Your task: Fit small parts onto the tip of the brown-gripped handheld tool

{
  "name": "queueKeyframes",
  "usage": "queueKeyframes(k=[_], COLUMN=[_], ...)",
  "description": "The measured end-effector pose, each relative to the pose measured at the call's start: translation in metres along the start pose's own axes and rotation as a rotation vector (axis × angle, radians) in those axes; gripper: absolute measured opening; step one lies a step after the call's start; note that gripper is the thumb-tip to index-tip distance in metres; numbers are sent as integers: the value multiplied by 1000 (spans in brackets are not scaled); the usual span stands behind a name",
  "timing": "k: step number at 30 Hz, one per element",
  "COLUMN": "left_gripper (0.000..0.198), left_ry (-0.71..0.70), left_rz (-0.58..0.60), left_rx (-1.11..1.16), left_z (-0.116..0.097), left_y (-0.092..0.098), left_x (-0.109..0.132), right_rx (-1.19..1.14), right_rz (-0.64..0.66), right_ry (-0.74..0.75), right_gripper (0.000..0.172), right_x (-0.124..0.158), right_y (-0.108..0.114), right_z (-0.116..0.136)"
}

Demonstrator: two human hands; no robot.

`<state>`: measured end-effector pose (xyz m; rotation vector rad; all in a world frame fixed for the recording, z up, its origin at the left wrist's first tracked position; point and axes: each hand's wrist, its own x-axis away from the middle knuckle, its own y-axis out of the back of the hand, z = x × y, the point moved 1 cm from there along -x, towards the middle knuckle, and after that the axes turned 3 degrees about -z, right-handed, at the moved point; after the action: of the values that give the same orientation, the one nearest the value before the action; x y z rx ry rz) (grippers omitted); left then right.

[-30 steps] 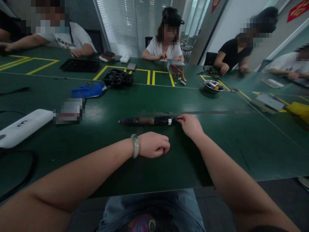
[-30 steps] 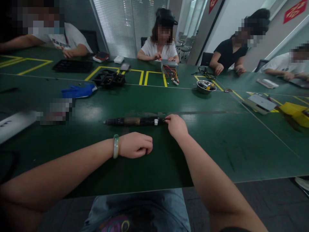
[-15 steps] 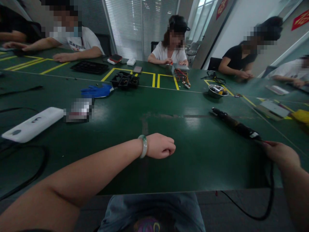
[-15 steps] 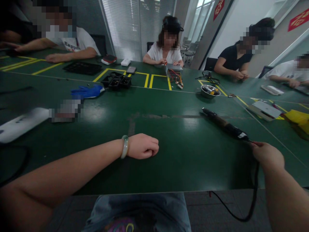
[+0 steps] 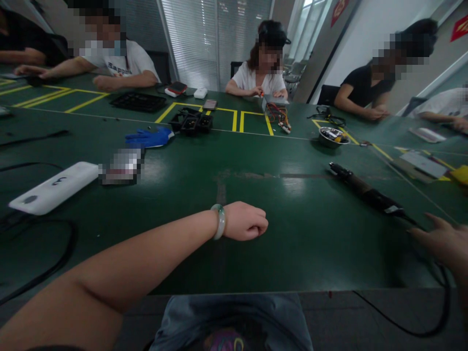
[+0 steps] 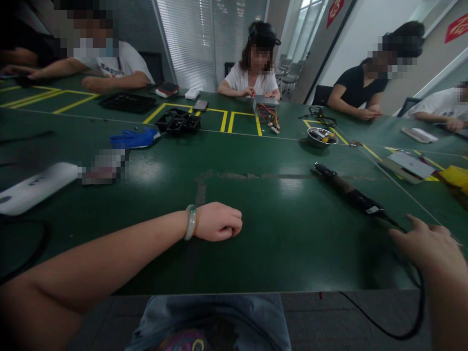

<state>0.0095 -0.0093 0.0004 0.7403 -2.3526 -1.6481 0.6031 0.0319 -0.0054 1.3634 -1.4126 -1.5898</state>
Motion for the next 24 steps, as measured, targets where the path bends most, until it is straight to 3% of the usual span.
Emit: queueKeyframes(k=[4,8,10,13,16,20,24], left_gripper=[12,11,11,11,11,12,12], left_ry=[0,5,6,5,10,14,-3], left_rz=[3,7,7,12,17,13,3], left_rx=[-8,-11,-12,-16,-29,-32,-33], left_z=[-1,-1,-1,-2,-3,-3,-2], left_y=[0,1,1,2,2,0,-1], left_x=[1,1,1,-1,-3,-6,-5], right_rx=[-128,-240,-243,-227,-240,-255,-328], right_rz=[-70,116,117,42,42,60,-3], right_ry=[-65,-82,-136,-261,-283,-180,120], right_gripper=[77,77,75,76,72,66,54], right_x=[-7,-29,-34,-36,-37,-39,-26], right_y=[12,4,-2,-5,-5,-1,11], right_z=[44,97,116,133,140,163,233])
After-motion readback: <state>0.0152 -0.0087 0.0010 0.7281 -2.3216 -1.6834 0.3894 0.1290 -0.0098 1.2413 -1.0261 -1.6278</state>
